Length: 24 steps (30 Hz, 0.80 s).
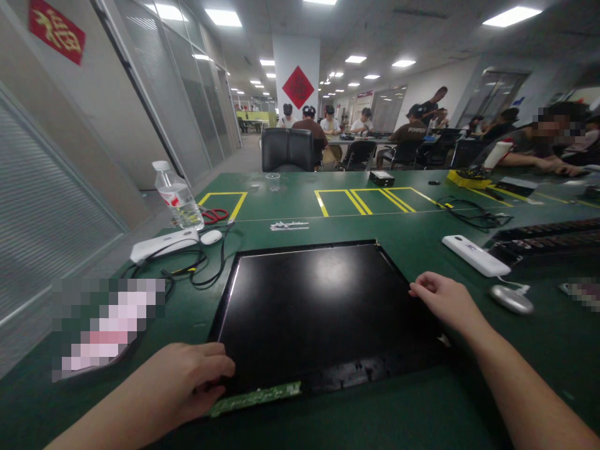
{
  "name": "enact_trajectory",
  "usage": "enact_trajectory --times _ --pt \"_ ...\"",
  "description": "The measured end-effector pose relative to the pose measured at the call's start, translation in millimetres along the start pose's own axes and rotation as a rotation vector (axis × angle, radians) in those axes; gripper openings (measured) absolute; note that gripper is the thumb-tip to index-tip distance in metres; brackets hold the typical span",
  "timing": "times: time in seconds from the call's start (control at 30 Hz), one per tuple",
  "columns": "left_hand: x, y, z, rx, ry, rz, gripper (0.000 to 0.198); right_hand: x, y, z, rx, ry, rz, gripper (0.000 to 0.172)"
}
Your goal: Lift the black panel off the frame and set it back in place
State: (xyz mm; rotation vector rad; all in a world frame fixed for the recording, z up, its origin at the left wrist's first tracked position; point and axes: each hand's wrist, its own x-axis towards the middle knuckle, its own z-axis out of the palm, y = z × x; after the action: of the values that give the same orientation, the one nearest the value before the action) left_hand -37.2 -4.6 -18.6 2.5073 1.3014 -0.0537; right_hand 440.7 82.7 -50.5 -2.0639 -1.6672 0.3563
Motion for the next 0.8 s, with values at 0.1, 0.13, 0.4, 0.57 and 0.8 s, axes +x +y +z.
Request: enact_trajectory --times 0.1,0.13,0.4,0.57,0.8 --pt "1.3 0.5 -0.8 0.016 -0.069 0.016 0.026 0.3 0.5 0.5 0.005 -0.005 0.013 0.024" --pt "1.4 0.6 -1.0 0.013 -0.073 0.012 0.026 0.4 0.6 0.5 0.007 -0.007 0.017 0.024" --pt "0.2 -0.3 1.8 0.021 -0.075 0.013 0.028 -0.3 -0.3 -0.6 0.014 -0.011 0.015 0.023" --pt "0.5 -2.7 5.6 0.012 -0.05 0.009 0.027 -0.8 -0.7 -1.8 0.006 -0.009 0.01 0.023" --pt "1.6 -2.7 5.8 0.039 -0.044 0.012 0.026 -1.0 0.2 -0.7 0.023 0.007 -0.007 0.024"
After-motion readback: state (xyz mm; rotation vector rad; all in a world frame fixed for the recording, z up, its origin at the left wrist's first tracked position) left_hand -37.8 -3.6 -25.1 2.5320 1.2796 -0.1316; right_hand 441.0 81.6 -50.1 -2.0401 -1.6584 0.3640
